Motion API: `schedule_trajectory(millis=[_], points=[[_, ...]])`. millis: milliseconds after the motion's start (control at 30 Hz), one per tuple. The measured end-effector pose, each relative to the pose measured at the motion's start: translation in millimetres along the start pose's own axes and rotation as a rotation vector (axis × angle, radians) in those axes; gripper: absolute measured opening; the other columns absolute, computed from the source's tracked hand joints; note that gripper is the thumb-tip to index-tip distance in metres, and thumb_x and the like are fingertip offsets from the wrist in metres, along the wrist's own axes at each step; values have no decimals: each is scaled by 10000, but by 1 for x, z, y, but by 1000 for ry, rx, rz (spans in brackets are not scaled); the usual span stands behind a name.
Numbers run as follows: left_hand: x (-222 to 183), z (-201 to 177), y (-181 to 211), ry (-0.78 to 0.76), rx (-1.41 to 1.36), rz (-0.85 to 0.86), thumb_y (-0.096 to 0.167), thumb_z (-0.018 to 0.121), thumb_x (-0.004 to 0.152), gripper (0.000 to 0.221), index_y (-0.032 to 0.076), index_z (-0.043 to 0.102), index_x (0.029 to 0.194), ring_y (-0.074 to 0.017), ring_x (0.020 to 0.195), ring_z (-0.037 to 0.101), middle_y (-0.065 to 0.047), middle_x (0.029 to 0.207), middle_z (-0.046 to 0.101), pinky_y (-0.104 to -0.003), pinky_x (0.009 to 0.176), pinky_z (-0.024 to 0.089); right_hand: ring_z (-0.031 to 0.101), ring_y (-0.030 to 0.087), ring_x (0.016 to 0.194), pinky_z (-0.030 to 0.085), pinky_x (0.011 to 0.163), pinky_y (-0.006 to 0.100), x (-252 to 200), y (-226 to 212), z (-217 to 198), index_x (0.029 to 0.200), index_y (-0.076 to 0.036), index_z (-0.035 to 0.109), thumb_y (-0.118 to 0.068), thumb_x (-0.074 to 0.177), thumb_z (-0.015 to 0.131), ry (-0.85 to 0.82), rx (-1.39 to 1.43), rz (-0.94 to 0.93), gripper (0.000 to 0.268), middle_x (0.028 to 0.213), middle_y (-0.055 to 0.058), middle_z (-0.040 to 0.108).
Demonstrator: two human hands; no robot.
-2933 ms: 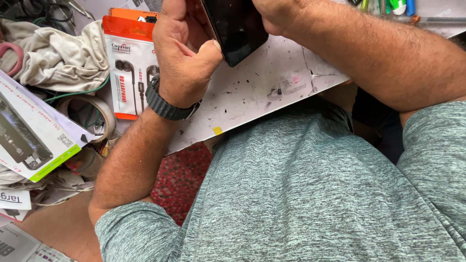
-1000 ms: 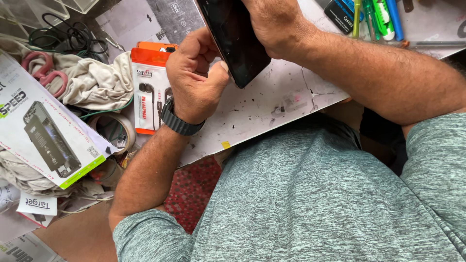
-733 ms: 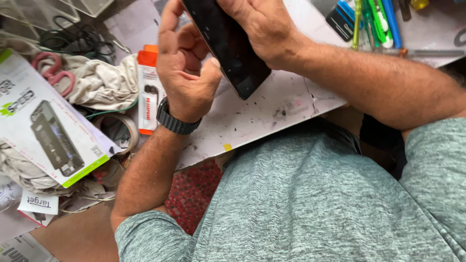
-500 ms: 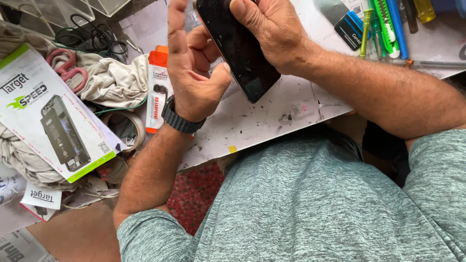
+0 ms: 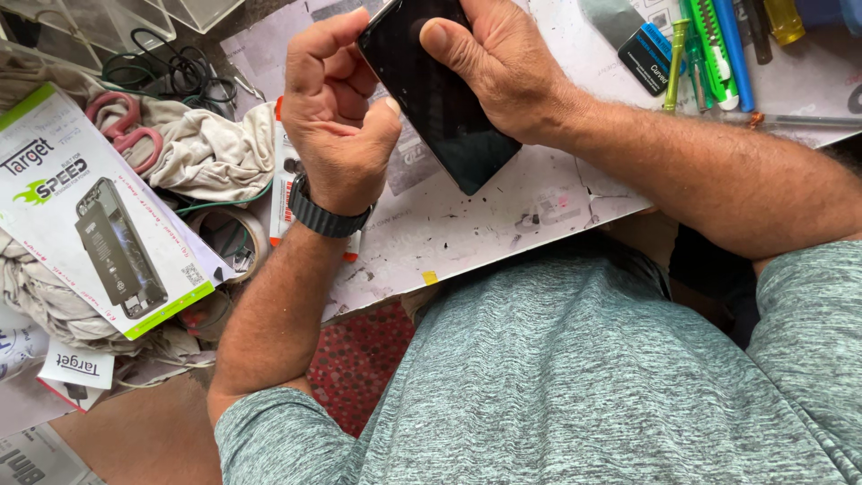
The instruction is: The person opens a small orange and white package and removes a small black component. They then pick up a disassembled smartphone and repeatedly press along the edges of the screen and back to check the fit of the casing. The phone remains open with the battery visible.
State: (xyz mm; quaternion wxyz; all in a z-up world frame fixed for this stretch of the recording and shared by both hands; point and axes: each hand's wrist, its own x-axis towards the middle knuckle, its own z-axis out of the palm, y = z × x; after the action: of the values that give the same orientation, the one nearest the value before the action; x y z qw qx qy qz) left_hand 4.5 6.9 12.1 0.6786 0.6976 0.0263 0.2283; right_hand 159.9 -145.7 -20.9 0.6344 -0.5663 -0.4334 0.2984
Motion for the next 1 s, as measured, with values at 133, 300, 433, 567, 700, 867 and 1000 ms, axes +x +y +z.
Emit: schedule_trajectory(millis=[133,300,433,567,700,867,1000], points=[[0,-3,-3,21,-23,25,-206,557,988,492,40,494,1409,-126,1149,656,-77,1228,645,-284,1099,543,672,81,977,591,824,235,0,-3,1,1294,-49,519,-497,1185,486,-14,-8,5,462,1037,8,644],[1,-5,-2,39,-22,20,-200,569,997,425,12,525,1362,-121,1143,663,-84,1219,653,-286,1110,547,651,79,996,579,889,249,0,-5,1,1332,-49,502,-489,1194,502,-20,37,3,461,1088,19,637],[1,-9,0,56,-4,4,-187,555,991,370,-6,556,1314,-125,1106,679,-86,1183,664,-269,1068,556,649,74,1021,580,877,235,0,-4,3,1356,-64,497,-506,1157,510,-29,38,31,484,1108,6,636],[0,-8,3,87,25,-22,-174,562,998,314,-17,571,1270,-96,1019,673,-81,1132,678,-221,939,557,643,76,1050,577,886,231,0,-3,3,1378,-81,514,-523,1135,516,-42,40,48,505,1124,1,632],[-4,-6,6,106,19,-13,-167,561,1006,306,-14,569,1271,-78,994,672,-74,1117,680,-207,907,552,619,85,1079,555,941,246,3,-6,-1,1355,-88,524,-518,1144,534,-66,64,35,479,1115,9,634],[-5,-2,3,138,135,49,-180,548,1005,305,-15,596,1256,-57,920,665,-67,1059,693,-181,827,550,655,82,1055,590,891,252,7,-16,-5,1415,-140,531,-516,1074,525,-72,-18,124,508,1108,-18,656],[-4,1,1,154,95,29,-192,548,1006,296,-24,607,1243,-65,934,669,-74,1071,697,-189,841,550,662,109,1079,591,927,280,4,-17,-3,1460,-149,532,-497,1138,520,-18,-90,63,474,1128,3,662]])
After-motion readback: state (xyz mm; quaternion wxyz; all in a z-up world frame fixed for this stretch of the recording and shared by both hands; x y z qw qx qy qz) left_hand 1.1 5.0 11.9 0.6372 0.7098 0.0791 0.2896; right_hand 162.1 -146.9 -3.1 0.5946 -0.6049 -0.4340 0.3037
